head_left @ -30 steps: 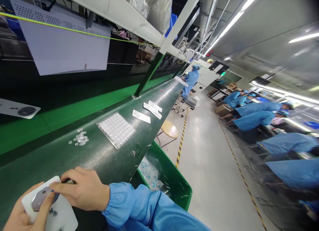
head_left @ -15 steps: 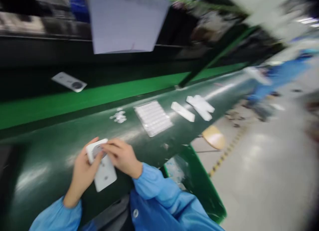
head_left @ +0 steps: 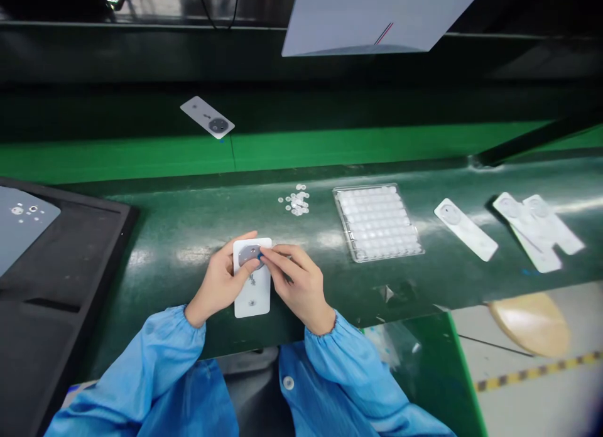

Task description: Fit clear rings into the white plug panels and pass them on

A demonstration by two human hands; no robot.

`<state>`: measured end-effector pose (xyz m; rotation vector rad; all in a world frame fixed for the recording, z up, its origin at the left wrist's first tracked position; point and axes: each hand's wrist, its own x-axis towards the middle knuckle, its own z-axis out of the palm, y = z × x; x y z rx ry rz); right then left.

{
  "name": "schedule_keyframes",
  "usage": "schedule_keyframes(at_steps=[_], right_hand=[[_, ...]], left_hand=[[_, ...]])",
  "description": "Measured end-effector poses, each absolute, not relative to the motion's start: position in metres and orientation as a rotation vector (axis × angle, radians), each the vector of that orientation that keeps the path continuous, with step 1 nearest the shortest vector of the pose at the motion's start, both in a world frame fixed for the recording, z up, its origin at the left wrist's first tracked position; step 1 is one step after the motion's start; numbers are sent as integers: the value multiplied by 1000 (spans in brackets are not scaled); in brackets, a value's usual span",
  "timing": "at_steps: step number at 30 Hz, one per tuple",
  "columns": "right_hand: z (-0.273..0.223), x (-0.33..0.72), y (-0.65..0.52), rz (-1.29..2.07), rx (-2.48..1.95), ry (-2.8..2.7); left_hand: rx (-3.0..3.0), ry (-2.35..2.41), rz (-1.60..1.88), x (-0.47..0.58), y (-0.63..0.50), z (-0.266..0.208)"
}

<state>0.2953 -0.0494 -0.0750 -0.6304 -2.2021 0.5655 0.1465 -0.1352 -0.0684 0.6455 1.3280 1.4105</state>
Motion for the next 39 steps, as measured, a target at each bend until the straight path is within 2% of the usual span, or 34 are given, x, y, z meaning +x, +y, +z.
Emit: schedule_keyframes(at_steps=[4,11,39], right_hand=[[-74,296,-50,536,-616,-2217],[-65,296,-49,813,-592,-2193],[-51,309,-29,859,-452,-2365]], left_hand=[[661,1346,1409,147,-136,-68],[716,1373,1431,147,-138,-71],[805,1346,1369,148,-141,-74]])
